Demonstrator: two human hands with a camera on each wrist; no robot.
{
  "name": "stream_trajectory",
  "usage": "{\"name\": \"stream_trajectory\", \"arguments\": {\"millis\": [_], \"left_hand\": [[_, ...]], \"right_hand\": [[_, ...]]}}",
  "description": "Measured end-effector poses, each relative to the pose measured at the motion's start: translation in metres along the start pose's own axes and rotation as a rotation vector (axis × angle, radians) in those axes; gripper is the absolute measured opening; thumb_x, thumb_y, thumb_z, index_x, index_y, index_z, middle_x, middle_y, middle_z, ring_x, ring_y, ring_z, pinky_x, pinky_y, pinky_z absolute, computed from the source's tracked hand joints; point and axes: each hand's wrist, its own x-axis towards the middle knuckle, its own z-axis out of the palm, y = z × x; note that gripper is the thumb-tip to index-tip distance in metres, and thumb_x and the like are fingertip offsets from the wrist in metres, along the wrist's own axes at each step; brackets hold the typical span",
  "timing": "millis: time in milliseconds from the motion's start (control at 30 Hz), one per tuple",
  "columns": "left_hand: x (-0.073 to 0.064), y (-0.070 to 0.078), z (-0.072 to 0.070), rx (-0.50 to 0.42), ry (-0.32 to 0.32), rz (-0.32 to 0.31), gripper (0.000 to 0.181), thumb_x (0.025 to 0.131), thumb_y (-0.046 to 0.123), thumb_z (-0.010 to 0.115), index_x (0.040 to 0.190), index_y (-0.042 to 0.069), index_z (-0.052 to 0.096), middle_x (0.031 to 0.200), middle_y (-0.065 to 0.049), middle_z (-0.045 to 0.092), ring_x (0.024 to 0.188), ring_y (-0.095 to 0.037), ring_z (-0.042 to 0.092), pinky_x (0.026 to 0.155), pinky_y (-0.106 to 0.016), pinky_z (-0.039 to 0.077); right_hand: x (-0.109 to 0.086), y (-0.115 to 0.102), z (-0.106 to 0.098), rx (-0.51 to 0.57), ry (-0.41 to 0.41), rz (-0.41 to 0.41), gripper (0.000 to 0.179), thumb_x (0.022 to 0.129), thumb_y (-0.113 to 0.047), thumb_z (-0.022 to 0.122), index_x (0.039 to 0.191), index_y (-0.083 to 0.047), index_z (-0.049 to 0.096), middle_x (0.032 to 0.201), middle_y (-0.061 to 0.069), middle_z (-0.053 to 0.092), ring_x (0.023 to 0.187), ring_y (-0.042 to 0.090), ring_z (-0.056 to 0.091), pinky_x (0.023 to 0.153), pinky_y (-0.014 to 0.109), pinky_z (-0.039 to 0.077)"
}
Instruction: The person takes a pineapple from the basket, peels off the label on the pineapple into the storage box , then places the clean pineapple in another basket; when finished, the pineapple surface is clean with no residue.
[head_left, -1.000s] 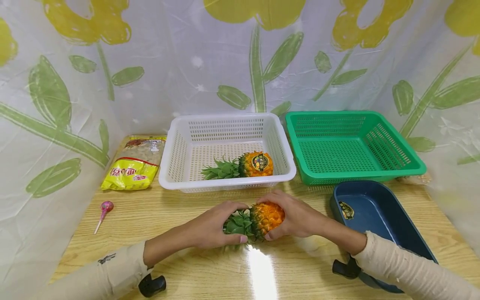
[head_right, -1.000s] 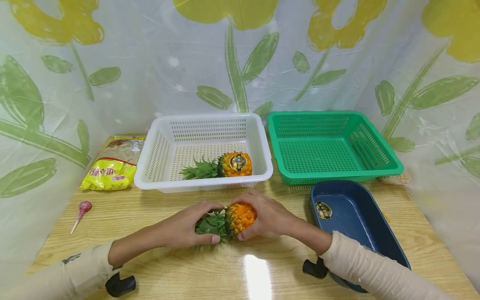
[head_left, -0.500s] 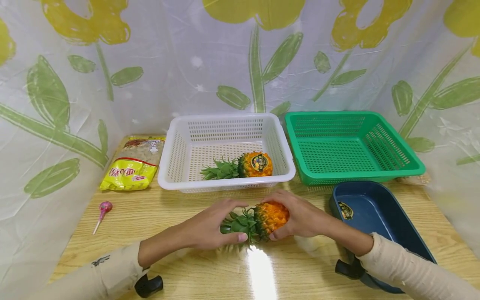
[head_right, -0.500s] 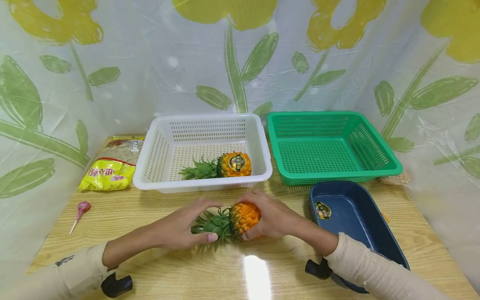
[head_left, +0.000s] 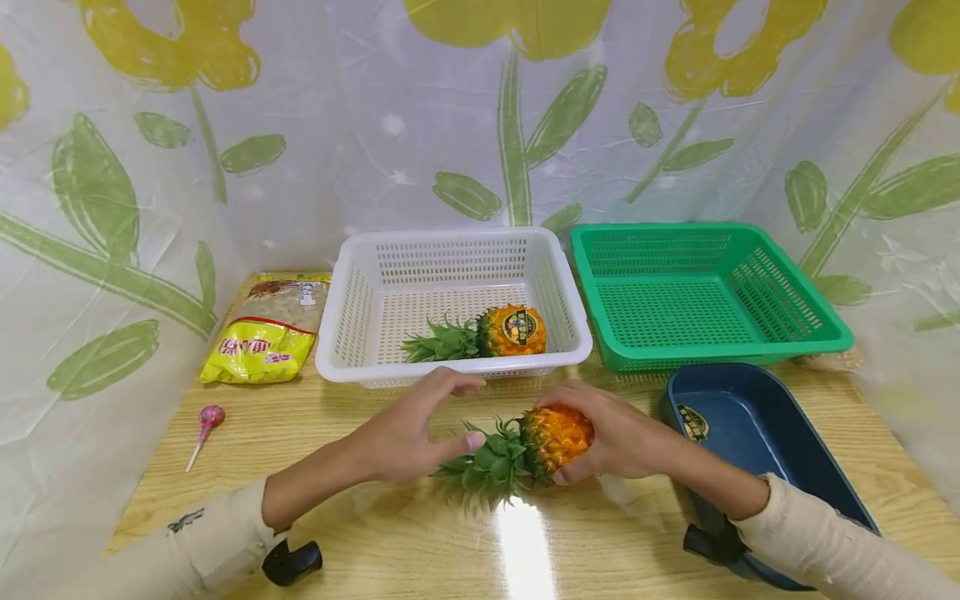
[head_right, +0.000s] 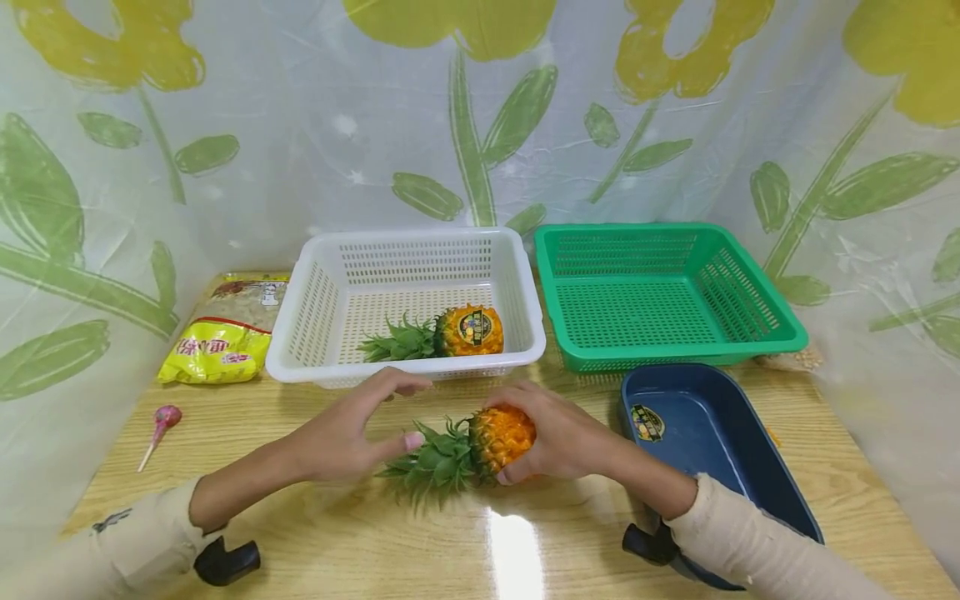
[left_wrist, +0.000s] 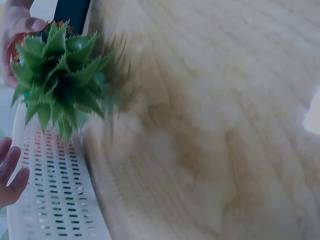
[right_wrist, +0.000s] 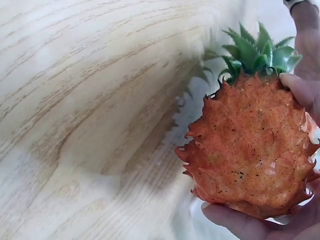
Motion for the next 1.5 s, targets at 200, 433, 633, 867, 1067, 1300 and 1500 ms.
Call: {"name": "stream_trajectory", "arguments": {"millis": [200, 433, 633, 867, 1067, 1300, 1500], "left_hand": [[0.003, -0.003, -0.009, 0.014, 0.099, 0.060, 0.054, 0.096, 0.042, 0.067, 0.142, 0.020, 0.050, 0.131, 0.000, 0.055, 0.123, -0.023, 0.054, 0.103, -0.052, 0.046], [0.007, -0.005, -0.015, 0.044, 0.164, 0.105, 0.047, 0.095, 0.034, 0.069, 0.137, 0.017, 0.055, 0.127, -0.003, 0.058, 0.114, -0.022, 0.060, 0.093, -0.045, 0.052], [0.012, -0.009, -0.021, 0.076, 0.226, 0.167, 0.043, 0.094, 0.028, 0.071, 0.132, 0.012, 0.059, 0.123, -0.003, 0.062, 0.113, -0.022, 0.061, 0.095, -0.048, 0.051], [0.019, -0.019, -0.029, 0.120, 0.248, 0.172, 0.040, 0.094, 0.025, 0.072, 0.129, 0.008, 0.061, 0.118, -0.008, 0.064, 0.109, -0.024, 0.060, 0.095, -0.047, 0.051], [0.024, -0.028, -0.035, 0.170, 0.194, 0.070, 0.042, 0.095, 0.031, 0.070, 0.128, 0.006, 0.063, 0.115, -0.008, 0.065, 0.107, -0.024, 0.059, 0.093, -0.046, 0.050], [0.029, -0.031, -0.040, 0.237, 0.142, 0.002, 0.042, 0.093, 0.034, 0.071, 0.125, 0.007, 0.064, 0.119, -0.008, 0.067, 0.107, -0.024, 0.063, 0.092, -0.046, 0.052], [0.030, -0.032, -0.041, 0.261, 0.112, -0.060, 0.037, 0.090, 0.030, 0.075, 0.121, 0.010, 0.067, 0.116, -0.004, 0.069, 0.107, -0.025, 0.065, 0.091, -0.047, 0.053]], "right_hand": [[-0.008, -0.001, -0.005, -0.003, 0.021, 0.012, 0.076, 0.066, -0.027, 0.092, 0.134, -0.023, 0.058, 0.124, 0.006, 0.057, 0.096, 0.019, 0.057, 0.071, 0.028, 0.052], [-0.016, -0.005, -0.011, -0.024, 0.047, 0.000, 0.078, 0.066, -0.028, 0.092, 0.136, -0.023, 0.057, 0.125, 0.007, 0.058, 0.095, 0.019, 0.057, 0.069, 0.027, 0.052], [-0.020, -0.007, -0.019, -0.034, 0.064, -0.016, 0.077, 0.067, -0.027, 0.092, 0.136, -0.025, 0.057, 0.126, 0.007, 0.057, 0.095, 0.019, 0.056, 0.069, 0.026, 0.052], [-0.025, -0.007, -0.026, -0.001, 0.071, 0.006, 0.074, 0.069, -0.029, 0.092, 0.135, -0.024, 0.058, 0.123, 0.005, 0.057, 0.094, 0.018, 0.056, 0.069, 0.027, 0.053], [-0.029, -0.010, -0.034, 0.010, 0.076, 0.013, 0.075, 0.069, -0.026, 0.092, 0.136, -0.025, 0.057, 0.123, 0.001, 0.056, 0.091, 0.018, 0.058, 0.067, 0.028, 0.054], [-0.031, -0.010, -0.044, 0.013, 0.085, -0.007, 0.071, 0.072, -0.028, 0.091, 0.134, -0.023, 0.056, 0.120, 0.003, 0.057, 0.090, 0.019, 0.057, 0.065, 0.028, 0.054], [-0.032, -0.010, -0.057, 0.049, 0.079, -0.005, 0.070, 0.075, -0.030, 0.090, 0.135, -0.020, 0.054, 0.117, 0.006, 0.056, 0.087, 0.020, 0.057, 0.063, 0.029, 0.055]]}}
